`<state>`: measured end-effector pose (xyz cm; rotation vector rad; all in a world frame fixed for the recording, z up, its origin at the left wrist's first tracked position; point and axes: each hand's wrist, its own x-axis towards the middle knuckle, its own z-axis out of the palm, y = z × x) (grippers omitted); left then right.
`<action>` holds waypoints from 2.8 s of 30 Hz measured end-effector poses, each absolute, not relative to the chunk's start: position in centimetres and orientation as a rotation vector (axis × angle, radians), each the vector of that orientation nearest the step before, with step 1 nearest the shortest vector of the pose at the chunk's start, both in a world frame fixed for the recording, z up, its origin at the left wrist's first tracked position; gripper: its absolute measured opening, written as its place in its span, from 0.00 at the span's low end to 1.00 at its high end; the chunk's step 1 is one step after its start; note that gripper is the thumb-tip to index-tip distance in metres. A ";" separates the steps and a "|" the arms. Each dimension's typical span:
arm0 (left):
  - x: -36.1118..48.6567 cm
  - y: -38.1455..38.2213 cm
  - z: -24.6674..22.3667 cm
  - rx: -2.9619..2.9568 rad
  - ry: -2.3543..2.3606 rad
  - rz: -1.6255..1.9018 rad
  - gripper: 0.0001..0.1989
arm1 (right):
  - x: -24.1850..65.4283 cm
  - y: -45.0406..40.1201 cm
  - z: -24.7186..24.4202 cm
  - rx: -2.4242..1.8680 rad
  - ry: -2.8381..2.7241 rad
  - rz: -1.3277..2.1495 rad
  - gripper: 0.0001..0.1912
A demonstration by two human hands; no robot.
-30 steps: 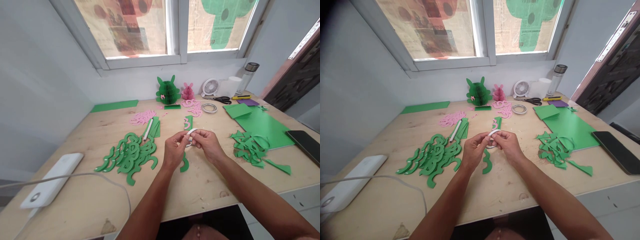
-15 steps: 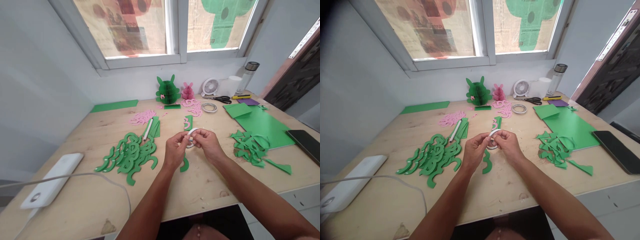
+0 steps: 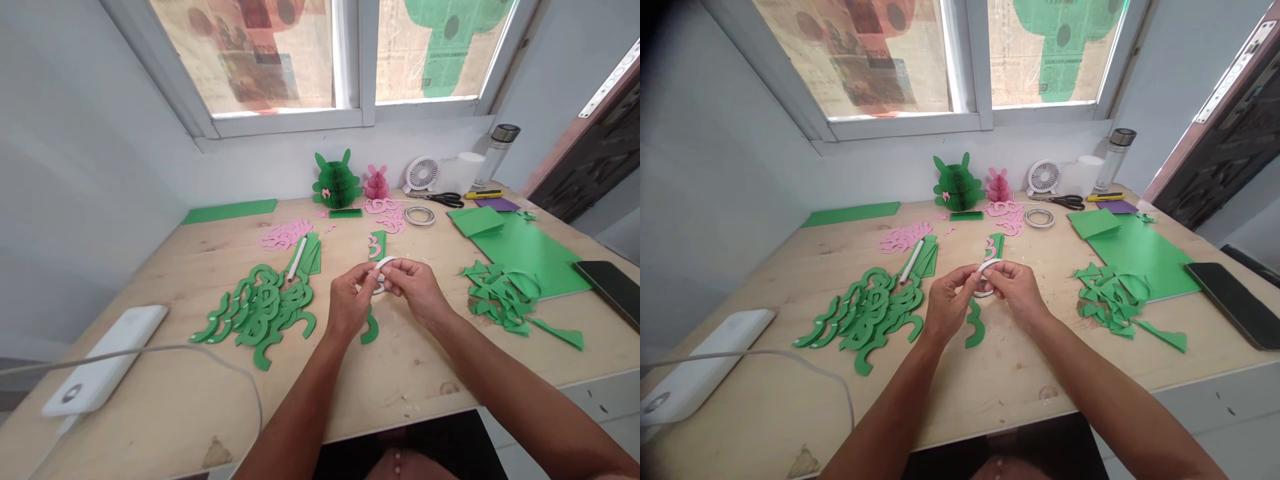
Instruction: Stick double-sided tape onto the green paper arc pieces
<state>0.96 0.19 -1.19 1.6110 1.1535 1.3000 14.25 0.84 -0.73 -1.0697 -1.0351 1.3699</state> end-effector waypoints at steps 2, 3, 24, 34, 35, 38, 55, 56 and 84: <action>1.0 0.1 -1.2 1.640 1.174 1.301 0.12 | 14.3 0.9 -0.7 -1.085 -1.036 1.363 0.12; 1.0 0.1 -1.1 1.659 1.187 1.302 0.12 | 14.2 0.9 -0.7 -1.095 -1.032 1.355 0.12; 1.4 -0.4 -0.8 1.795 1.271 1.291 0.11 | 14.1 0.8 -0.4 -1.123 -0.991 1.323 0.09; 1.6 0.1 -1.4 1.454 1.054 1.304 0.12 | 14.0 0.6 -0.1 -1.120 -1.023 1.296 0.08; 1.6 0.2 -1.4 1.431 1.039 1.309 0.11 | 14.1 0.6 -0.1 -1.116 -1.028 1.296 0.08; 1.6 0.2 -1.6 1.391 1.027 1.314 0.11 | 14.1 0.6 -0.1 -1.116 -1.034 1.303 0.08; 1.4 -0.1 -1.2 1.671 1.229 1.316 0.11 | 14.0 0.6 0.1 -1.167 -1.016 1.279 0.13; 1.4 -0.1 -1.3 1.710 1.256 1.313 0.11 | 14.0 0.6 0.0 -1.169 -1.009 1.280 0.13; 1.7 -0.1 -1.1 1.498 1.145 1.298 0.11 | 14.0 0.4 0.4 -1.167 -1.015 1.290 0.09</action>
